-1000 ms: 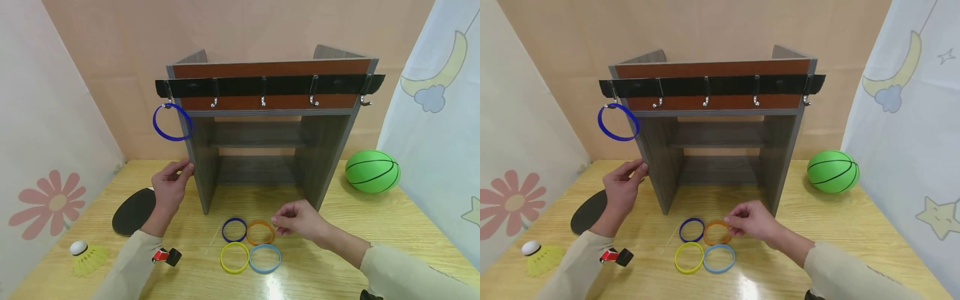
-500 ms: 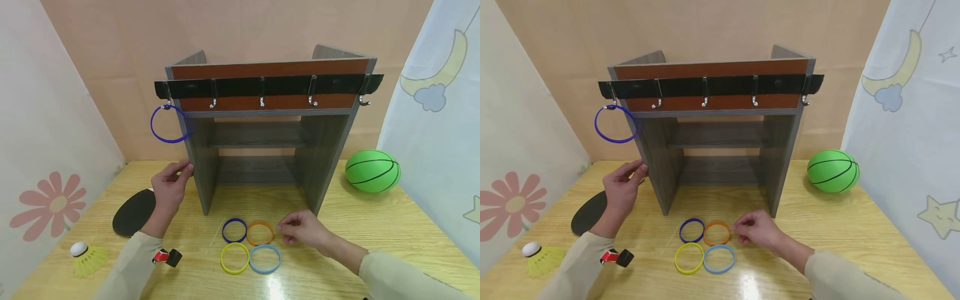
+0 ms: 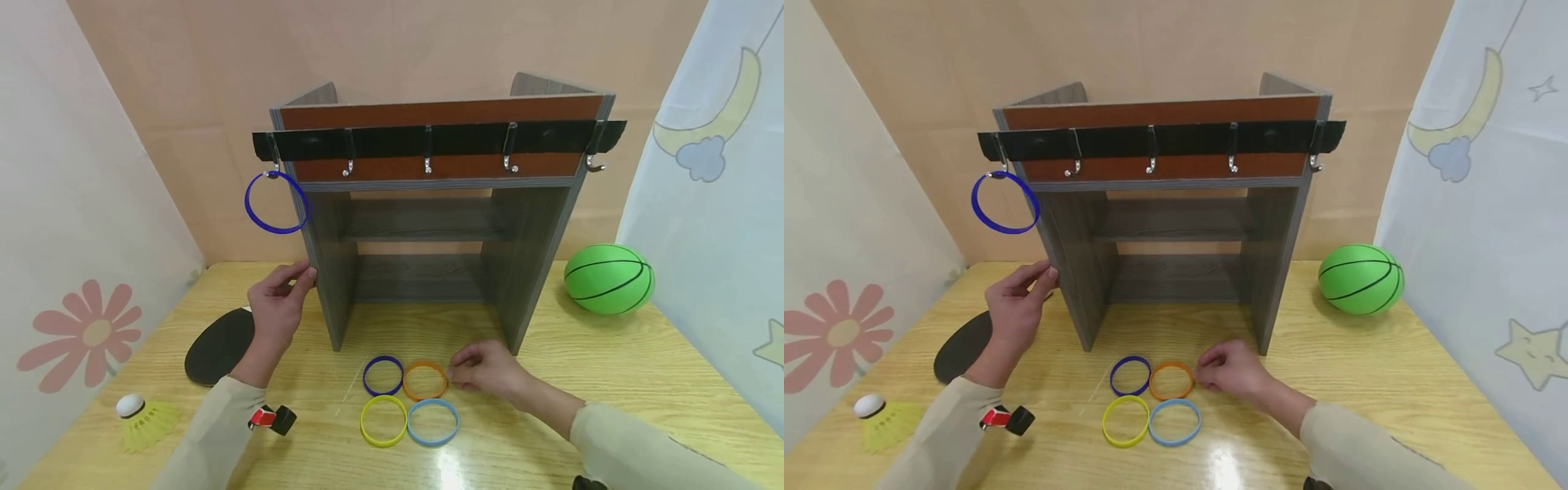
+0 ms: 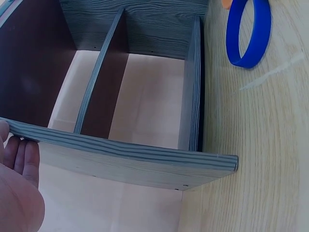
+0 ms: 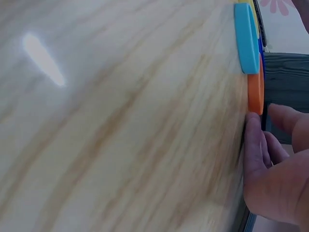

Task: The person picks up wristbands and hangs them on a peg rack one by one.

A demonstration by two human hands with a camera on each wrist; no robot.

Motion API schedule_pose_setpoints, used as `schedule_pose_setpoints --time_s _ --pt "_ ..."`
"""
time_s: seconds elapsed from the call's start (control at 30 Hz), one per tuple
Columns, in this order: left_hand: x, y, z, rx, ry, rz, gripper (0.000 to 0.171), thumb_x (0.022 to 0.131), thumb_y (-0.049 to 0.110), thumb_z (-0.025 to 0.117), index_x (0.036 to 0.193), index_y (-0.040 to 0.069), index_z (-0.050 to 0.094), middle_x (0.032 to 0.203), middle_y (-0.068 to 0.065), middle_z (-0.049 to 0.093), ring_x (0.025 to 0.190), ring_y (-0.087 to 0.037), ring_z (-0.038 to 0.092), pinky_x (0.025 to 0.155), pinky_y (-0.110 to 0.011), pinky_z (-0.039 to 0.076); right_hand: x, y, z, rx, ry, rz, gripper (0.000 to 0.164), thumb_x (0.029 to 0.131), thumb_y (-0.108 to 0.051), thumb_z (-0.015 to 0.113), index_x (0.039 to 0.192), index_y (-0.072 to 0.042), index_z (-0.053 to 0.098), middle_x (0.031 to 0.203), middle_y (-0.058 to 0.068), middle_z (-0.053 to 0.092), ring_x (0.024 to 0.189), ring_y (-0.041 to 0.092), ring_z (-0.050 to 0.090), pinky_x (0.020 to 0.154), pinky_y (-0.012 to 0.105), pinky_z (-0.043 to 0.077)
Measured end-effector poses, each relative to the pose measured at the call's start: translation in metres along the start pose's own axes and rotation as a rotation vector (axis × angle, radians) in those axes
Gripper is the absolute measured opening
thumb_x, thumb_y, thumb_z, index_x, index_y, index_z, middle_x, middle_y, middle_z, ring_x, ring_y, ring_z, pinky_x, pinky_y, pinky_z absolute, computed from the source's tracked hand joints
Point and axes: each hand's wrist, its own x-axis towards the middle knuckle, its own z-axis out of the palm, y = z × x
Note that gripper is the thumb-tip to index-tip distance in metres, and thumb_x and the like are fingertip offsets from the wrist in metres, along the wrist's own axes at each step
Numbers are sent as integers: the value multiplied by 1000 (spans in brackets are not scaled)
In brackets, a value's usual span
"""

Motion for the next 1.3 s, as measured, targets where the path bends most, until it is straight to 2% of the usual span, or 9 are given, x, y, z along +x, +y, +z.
schedule_pose_setpoints --time_s 0.37,0.5,0.63,0.8,0.97,1.3 --pt "1 1 -1 -15 2 0 15 83 -17 61 98 -18 65 83 -9 68 73 -15 66 70 -27 56 4 3 0 -38 -30 -25 30 81 -12 75 101 8 64 85 8 64 77 22 64 70 36 57" --pt "-1 1 -2 -18 0 -9 16 83 -16 62 99 -18 65 83 -13 67 74 -15 66 71 -27 56 4 4 2 -57 -46 -16 32 81 -16 76 103 5 66 86 6 64 77 22 63 70 36 56" --pt "-2 1 -3 -11 9 -20 17 84 -13 64 99 -18 65 83 -15 66 74 -17 66 72 -29 56 5 2 3 -111 -49 -18 29 80 -21 77 98 1 70 82 5 66 75 21 63 67 36 56" --pt "-2 1 -4 -11 14 1 18 83 -12 65 100 -20 63 82 -17 64 74 -17 67 73 -29 56 8 -1 5 -167 -36 -15 22 79 -22 78 88 -3 73 75 4 65 70 19 62 64 34 56" --pt "-2 1 -3 -30 6 2 19 83 -12 65 100 -20 63 82 -18 64 74 -17 67 72 -29 56 8 -1 5 -176 -29 -7 18 79 -20 78 82 -4 73 71 4 65 67 17 61 61 32 55" --pt "-1 -2 0 -22 7 6 17 84 -11 65 98 -19 64 80 -15 64 73 -16 67 72 -30 56 6 0 4 -168 -28 -32 17 79 -19 77 81 -2 73 70 5 65 65 17 60 60 32 54"
